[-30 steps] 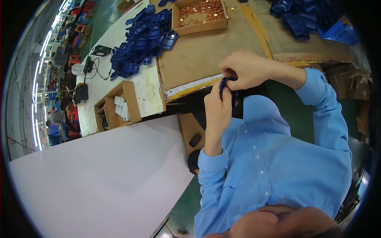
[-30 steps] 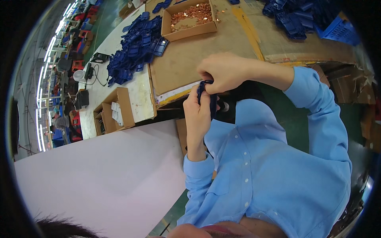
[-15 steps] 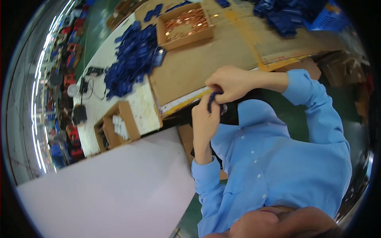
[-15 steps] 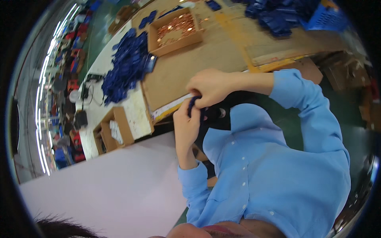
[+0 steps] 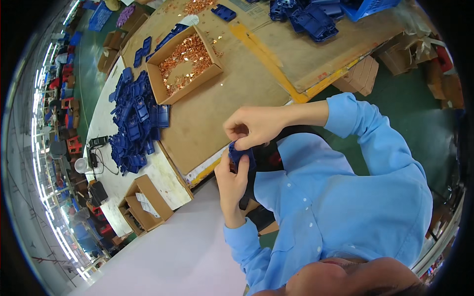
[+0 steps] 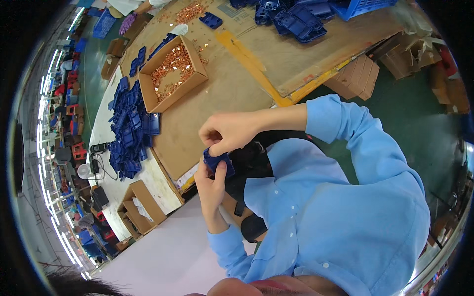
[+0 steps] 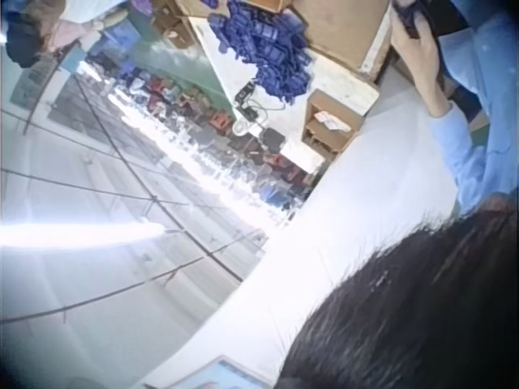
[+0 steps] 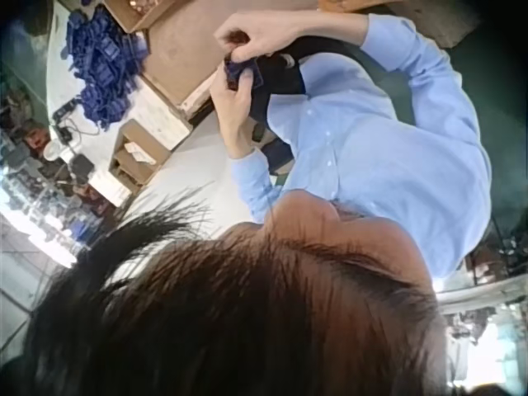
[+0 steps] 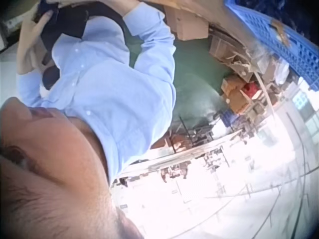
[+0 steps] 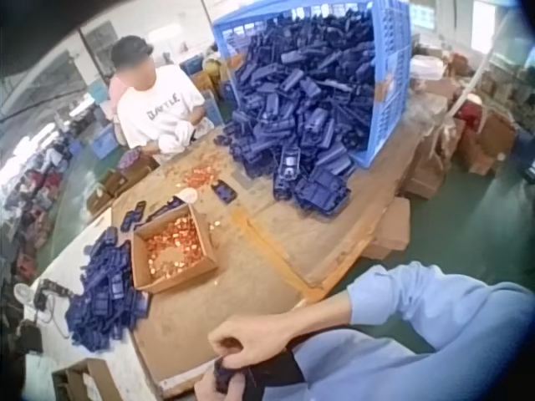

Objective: Assembling small blue plastic housings with metal pins on a factory floor.

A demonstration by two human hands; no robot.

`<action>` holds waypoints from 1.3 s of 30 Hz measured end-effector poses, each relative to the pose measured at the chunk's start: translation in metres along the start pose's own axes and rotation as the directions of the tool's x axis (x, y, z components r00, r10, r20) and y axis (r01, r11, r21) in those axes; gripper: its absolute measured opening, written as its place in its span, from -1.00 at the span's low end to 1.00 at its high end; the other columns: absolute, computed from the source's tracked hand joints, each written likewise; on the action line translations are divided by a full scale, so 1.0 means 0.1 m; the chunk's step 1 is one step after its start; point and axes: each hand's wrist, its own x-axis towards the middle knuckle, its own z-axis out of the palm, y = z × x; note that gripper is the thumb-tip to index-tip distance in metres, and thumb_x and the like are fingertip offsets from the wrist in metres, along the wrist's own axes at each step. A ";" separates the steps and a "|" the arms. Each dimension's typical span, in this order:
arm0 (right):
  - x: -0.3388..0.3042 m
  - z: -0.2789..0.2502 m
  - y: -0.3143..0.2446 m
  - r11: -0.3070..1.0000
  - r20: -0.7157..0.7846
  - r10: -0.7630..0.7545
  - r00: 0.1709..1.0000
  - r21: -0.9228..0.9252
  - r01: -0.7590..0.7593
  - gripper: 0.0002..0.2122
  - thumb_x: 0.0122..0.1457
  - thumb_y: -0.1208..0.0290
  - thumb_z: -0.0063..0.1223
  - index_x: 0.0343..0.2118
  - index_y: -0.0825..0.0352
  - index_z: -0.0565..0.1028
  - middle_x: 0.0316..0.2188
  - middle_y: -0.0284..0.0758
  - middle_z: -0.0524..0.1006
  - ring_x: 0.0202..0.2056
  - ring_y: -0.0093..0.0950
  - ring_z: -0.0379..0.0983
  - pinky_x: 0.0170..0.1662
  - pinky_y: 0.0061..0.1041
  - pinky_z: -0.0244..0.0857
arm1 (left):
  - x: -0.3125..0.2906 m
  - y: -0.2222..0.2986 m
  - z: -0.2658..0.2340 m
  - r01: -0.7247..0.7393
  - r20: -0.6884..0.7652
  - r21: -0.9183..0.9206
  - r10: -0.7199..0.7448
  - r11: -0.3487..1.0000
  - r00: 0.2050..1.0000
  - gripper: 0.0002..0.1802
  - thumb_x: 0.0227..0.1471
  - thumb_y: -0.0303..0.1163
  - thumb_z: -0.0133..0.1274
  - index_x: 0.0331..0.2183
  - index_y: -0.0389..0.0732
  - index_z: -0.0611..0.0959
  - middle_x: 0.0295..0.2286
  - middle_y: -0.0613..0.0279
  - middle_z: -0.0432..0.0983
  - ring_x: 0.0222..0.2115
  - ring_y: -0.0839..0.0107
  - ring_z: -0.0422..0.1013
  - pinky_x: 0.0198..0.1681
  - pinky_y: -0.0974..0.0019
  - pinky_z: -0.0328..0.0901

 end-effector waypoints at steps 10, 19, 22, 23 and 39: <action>0.19 -0.92 0.27 0.977 -0.490 -0.180 0.853 -0.191 0.097 -0.89 0.14 0.43 0.09 -0.37 0.35 0.47 -0.55 -0.45 0.45 -0.47 -0.70 0.31 -0.39 -0.58 0.25 | 0.60 -0.16 -0.83 -0.072 -0.517 -0.056 0.033 0.996 0.855 -0.44 0.10 -0.55 0.04 0.15 -0.28 0.34 0.04 0.06 0.33 -0.09 0.35 0.41 -0.12 0.41 0.39; 0.49 -2.68 0.49 0.139 -0.809 -0.235 0.538 -0.576 -0.805 -0.76 0.10 0.22 -0.02 -0.43 0.32 0.54 -0.45 -0.07 0.58 -0.36 -0.11 0.57 -0.32 -0.13 0.44 | 1.51 -0.80 -2.45 0.169 -0.802 0.087 -0.031 0.982 0.596 -0.54 0.08 -0.21 0.16 -0.09 -0.32 0.50 -0.51 0.21 0.51 -0.70 0.56 0.33 -0.67 0.50 0.18; 0.61 -2.76 0.35 -0.038 -0.733 -0.075 0.676 -0.676 -0.736 -0.76 0.04 0.25 0.08 -0.32 0.31 0.60 -0.25 -0.11 0.59 -0.19 -0.18 0.55 -0.17 -0.22 0.44 | 1.63 -0.91 -2.79 0.197 -0.848 0.180 0.050 0.964 0.528 -0.53 0.08 -0.28 0.13 -0.07 -0.41 0.47 -0.50 0.14 0.52 -0.65 0.50 0.43 -0.65 0.47 0.25; 0.70 -2.76 0.29 -0.062 -0.754 0.033 0.656 -0.656 -0.752 -0.68 0.08 0.18 0.10 -0.22 0.30 0.62 -0.12 -0.11 0.57 -0.06 -0.15 0.52 -0.05 -0.21 0.40 | 1.66 -0.89 -2.83 0.220 -0.864 0.167 0.034 0.961 0.503 -0.53 0.07 -0.30 0.13 -0.07 -0.41 0.46 -0.48 0.12 0.53 -0.64 0.49 0.45 -0.63 0.46 0.28; 0.64 -2.81 0.42 -0.102 -0.821 0.114 0.560 -0.570 -0.815 -0.69 -0.15 0.27 0.15 -0.33 0.35 0.62 -0.25 -0.11 0.61 -0.15 -0.24 0.56 -0.12 -0.27 0.44 | 0.92 -0.39 -2.04 0.079 -0.645 0.534 0.346 0.841 0.682 -0.67 0.13 -0.34 0.03 -0.11 -0.32 0.55 -0.08 0.00 0.35 -0.32 0.30 0.44 -0.33 0.40 0.35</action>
